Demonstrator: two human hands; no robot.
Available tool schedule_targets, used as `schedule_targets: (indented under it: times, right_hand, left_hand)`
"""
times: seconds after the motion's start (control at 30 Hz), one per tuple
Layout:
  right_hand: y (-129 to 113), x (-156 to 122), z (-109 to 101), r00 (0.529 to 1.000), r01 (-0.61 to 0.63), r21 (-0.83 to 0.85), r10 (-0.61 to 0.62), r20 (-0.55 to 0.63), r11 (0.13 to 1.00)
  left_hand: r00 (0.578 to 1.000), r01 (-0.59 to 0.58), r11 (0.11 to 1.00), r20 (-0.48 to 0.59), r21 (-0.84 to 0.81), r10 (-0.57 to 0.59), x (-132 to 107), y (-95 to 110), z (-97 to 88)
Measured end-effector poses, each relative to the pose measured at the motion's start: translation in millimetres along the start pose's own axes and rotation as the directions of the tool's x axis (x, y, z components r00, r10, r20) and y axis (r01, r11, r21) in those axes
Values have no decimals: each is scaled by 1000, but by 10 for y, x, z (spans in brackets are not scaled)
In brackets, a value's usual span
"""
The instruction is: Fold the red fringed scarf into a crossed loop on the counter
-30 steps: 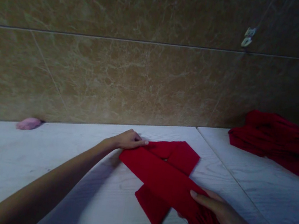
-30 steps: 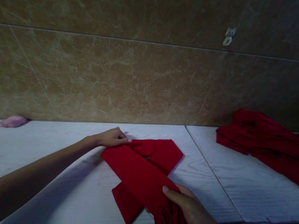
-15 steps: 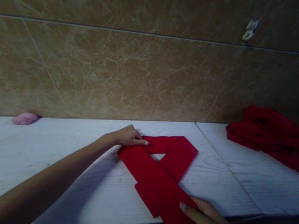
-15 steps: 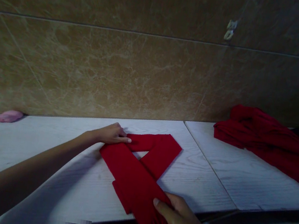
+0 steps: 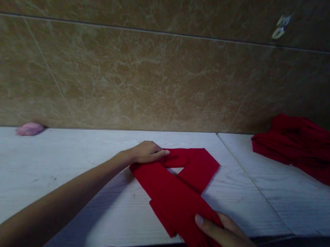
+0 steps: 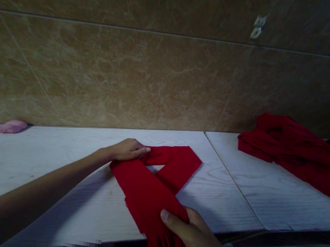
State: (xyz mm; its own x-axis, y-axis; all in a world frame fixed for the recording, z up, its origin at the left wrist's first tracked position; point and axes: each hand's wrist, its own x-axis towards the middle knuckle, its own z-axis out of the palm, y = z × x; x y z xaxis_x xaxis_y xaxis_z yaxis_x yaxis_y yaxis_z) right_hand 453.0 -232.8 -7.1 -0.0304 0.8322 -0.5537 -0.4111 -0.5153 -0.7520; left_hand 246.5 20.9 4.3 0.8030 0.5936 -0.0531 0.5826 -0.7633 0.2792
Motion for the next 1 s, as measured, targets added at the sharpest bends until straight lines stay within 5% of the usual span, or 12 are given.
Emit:
schedule_targets:
  times: [0.2,0.53,0.8,0.9,1.0]
  right_hand:
    - [-13,-74,10,999,-38,6,38,-24,999]
    - [155,65,-270,999,43,-213,-42,6,976]
    - [226,102,-304,994,111,-400,-91,68,910]
    - [37,50,-436,983,186,-659,-143,120,729]
    - [-248,7,-571,927,219,-901,-367,73,374]
  left_hand:
    - [991,133,989,-3,58,-133,47,-59,37]
    - [999,41,987,-14,158,-39,2,-30,80]
    - [999,-34,969,-11,243,38,-1,-2,79]
    - [984,-49,963,-153,265,93,-43,-24,-21]
    - [938,-27,977,-332,212,98,-137,-51,-119]
